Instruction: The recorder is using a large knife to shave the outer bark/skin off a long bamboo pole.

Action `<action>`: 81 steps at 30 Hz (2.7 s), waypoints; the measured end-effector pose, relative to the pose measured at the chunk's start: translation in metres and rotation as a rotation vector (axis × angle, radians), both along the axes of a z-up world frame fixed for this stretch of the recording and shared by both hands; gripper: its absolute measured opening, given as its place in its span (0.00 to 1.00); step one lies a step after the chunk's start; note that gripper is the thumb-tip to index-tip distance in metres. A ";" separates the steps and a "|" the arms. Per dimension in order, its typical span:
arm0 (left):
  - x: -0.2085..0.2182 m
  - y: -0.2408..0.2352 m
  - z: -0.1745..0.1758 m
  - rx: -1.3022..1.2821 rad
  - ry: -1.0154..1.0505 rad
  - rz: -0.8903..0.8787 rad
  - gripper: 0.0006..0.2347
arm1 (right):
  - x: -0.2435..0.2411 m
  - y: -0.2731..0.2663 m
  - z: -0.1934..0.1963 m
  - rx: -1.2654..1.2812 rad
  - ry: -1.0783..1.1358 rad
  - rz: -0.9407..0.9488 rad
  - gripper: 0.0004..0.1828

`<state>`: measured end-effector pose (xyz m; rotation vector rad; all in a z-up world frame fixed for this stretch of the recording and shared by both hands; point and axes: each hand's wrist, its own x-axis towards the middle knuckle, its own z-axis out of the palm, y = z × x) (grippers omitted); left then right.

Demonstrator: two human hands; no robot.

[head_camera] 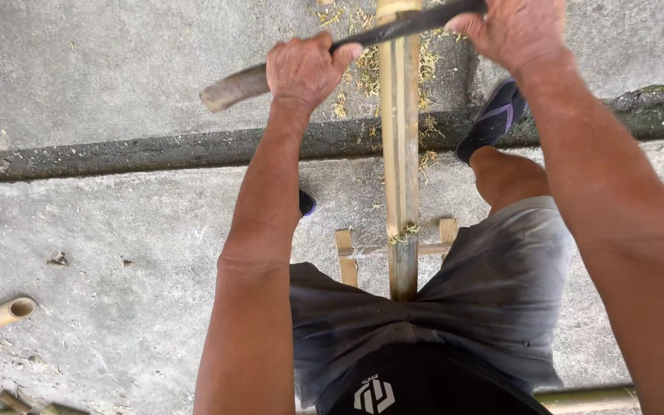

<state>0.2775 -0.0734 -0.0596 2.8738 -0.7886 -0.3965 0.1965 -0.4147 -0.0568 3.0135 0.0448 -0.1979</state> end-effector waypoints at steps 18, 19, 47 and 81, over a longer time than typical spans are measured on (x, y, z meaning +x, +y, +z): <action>-0.213 0.060 0.038 0.106 0.311 0.038 0.35 | -0.214 0.079 0.040 0.092 -0.148 0.137 0.37; -0.226 0.062 0.038 0.115 0.377 0.039 0.35 | -0.226 0.083 0.046 0.153 -0.133 0.121 0.35; 0.000 0.010 -0.013 -0.139 0.156 0.095 0.34 | 0.014 0.030 0.065 0.067 -0.018 0.092 0.36; -0.215 0.074 -0.003 -0.188 0.099 0.098 0.34 | -0.199 0.090 0.064 0.172 -0.160 0.172 0.35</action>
